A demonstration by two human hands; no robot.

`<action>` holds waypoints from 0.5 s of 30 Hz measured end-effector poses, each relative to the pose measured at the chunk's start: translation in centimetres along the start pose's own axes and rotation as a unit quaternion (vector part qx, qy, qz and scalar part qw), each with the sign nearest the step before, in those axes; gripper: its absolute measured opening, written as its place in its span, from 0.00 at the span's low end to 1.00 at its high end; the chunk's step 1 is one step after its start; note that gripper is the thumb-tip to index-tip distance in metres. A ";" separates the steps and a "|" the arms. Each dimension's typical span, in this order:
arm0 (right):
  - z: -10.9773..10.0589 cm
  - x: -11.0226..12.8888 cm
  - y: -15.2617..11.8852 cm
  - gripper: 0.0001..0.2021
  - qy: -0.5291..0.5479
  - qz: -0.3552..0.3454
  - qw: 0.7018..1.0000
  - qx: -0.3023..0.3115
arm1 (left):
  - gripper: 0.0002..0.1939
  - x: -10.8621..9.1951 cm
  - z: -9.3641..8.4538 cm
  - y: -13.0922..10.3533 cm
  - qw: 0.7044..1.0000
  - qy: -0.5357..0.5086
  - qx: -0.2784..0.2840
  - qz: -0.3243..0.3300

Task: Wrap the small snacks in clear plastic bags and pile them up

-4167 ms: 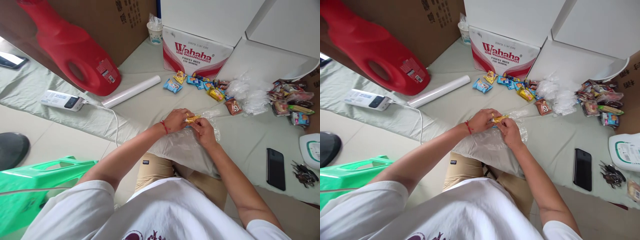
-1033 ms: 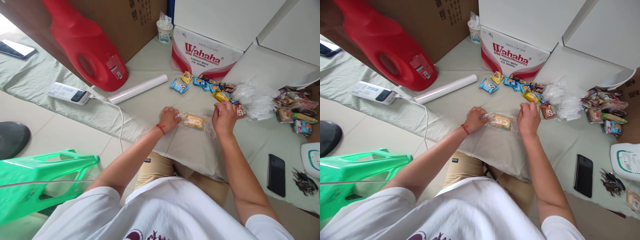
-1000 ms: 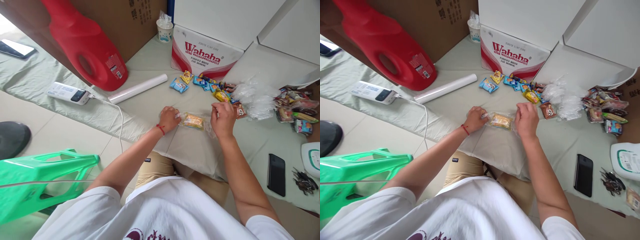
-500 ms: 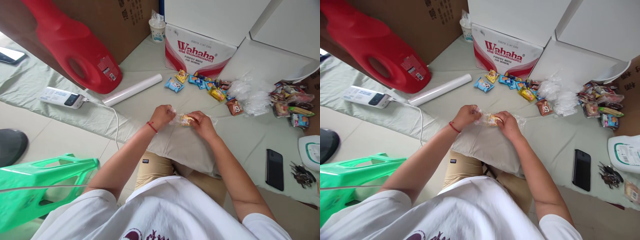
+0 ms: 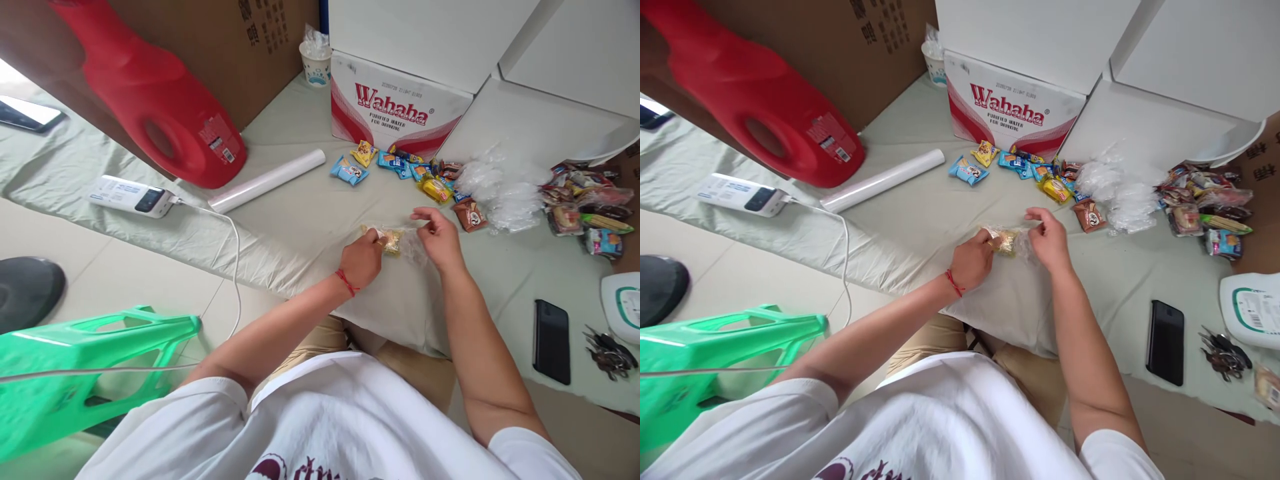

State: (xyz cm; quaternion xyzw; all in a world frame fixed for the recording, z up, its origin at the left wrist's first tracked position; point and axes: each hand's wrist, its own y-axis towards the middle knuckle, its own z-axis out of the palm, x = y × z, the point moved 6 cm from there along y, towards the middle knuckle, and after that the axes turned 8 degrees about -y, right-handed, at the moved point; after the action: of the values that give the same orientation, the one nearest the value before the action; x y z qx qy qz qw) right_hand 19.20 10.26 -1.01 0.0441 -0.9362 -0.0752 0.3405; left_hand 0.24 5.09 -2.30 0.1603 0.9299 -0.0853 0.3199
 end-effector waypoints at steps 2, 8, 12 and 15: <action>-1.0 -1.9 0.6 0.25 -0.059 0.044 0.997 -0.009 | 0.22 0.3 -0.2 0.2 1.000 0.006 -0.017 0.001; -0.1 -5.5 -0.4 0.17 -0.102 0.113 0.982 0.113 | 0.17 0.0 -1.7 1.9 0.994 -0.007 -0.107 -0.027; -1.7 -4.7 -1.1 0.16 -0.055 0.111 0.991 0.049 | 0.07 -0.1 -1.7 2.6 0.986 -0.049 -0.141 -0.071; -2.0 -2.8 -1.3 0.15 0.007 0.091 0.995 0.046 | 0.29 0.5 -1.2 2.8 0.978 -0.075 -0.150 -0.124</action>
State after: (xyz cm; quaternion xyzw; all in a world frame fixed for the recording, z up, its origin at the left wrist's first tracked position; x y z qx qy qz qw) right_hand 22.72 9.13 -1.49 -0.0253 -0.9364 -0.0003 0.3500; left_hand 0.17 8.13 -1.80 -0.0133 0.9182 0.0039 0.3959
